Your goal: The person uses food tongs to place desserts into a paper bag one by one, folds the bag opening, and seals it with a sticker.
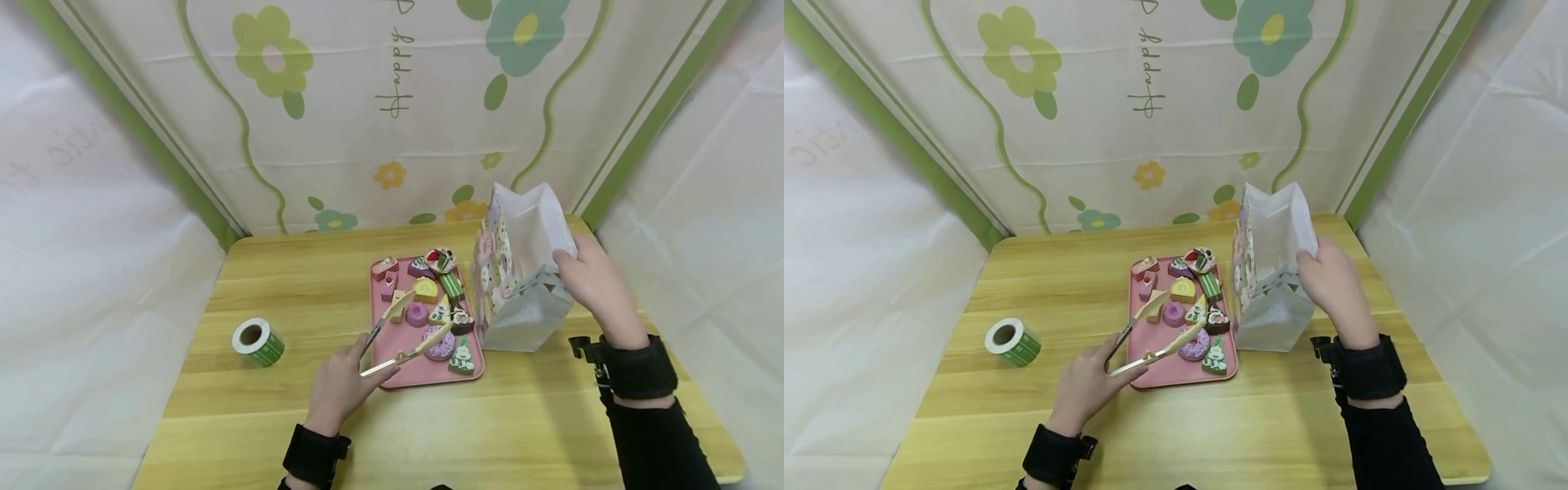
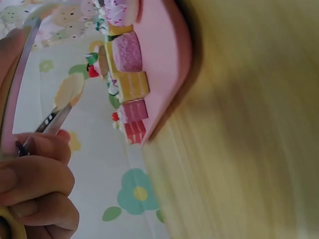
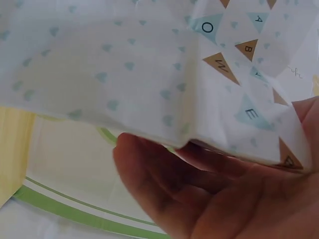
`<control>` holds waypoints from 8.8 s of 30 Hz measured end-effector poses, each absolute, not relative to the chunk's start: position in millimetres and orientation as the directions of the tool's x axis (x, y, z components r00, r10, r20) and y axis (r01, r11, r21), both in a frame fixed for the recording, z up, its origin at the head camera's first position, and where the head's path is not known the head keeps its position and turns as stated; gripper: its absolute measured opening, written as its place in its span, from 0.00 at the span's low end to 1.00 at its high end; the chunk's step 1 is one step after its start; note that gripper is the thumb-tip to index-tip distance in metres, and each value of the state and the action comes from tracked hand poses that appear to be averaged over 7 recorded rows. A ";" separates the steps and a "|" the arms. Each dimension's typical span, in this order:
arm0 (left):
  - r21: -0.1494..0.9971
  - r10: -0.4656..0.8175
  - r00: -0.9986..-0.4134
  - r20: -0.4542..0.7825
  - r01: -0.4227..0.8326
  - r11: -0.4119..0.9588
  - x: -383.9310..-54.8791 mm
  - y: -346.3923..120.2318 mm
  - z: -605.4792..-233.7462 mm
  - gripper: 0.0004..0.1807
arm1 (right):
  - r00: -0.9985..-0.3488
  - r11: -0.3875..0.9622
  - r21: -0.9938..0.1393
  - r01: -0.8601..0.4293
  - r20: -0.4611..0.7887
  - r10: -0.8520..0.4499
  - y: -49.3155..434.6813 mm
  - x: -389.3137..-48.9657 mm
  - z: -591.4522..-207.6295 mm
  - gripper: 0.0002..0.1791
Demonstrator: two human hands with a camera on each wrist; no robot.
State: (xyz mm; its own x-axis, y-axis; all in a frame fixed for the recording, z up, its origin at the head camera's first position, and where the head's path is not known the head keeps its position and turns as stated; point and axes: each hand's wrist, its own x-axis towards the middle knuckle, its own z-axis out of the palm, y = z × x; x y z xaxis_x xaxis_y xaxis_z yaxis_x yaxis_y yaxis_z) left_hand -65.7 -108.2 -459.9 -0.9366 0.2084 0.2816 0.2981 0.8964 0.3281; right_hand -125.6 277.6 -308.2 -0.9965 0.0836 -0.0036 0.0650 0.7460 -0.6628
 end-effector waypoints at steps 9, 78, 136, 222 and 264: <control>0.304 0.208 -0.961 0.184 0.257 0.917 -58.6 -110.5 -466.3 0.45 | -0.991 0.686 -0.716 0.131 -0.118 0.067 278.1 -140.7 -304.0 0.31; 0.197 0.298 -0.926 0.234 0.345 0.917 -43.3 -105.5 -498.8 0.34 | -0.988 0.668 -0.728 0.154 -0.108 0.110 281.8 -135.8 -311.9 0.27; 0.285 0.268 -0.946 0.183 0.312 0.906 -41.8 -108.9 -501.3 0.31 | -0.983 0.694 -0.697 0.181 -0.115 0.141 280.2 -137.2 -312.3 0.29; 0.245 0.228 -0.818 0.528 0.405 0.881 -57.1 -118.4 -460.5 0.34 | -0.987 0.708 -0.689 0.157 -0.086 0.135 277.3 -136.1 -315.1 0.30; 0.216 0.275 -0.664 0.695 0.558 0.801 -105.1 -46.2 -372.5 0.38 | -0.986 0.691 -0.703 0.166 -0.109 0.126 277.1 -128.7 -312.3 0.31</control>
State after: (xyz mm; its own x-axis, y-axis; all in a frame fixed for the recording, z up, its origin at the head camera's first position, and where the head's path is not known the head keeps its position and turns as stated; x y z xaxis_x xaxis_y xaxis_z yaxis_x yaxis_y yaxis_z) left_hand -105.1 -46.2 -372.5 -0.6644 0.2755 0.6948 0.5584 0.8008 0.2164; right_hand -128.7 277.1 -312.3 -0.9860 0.1264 -0.1089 0.1664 0.6912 -0.7033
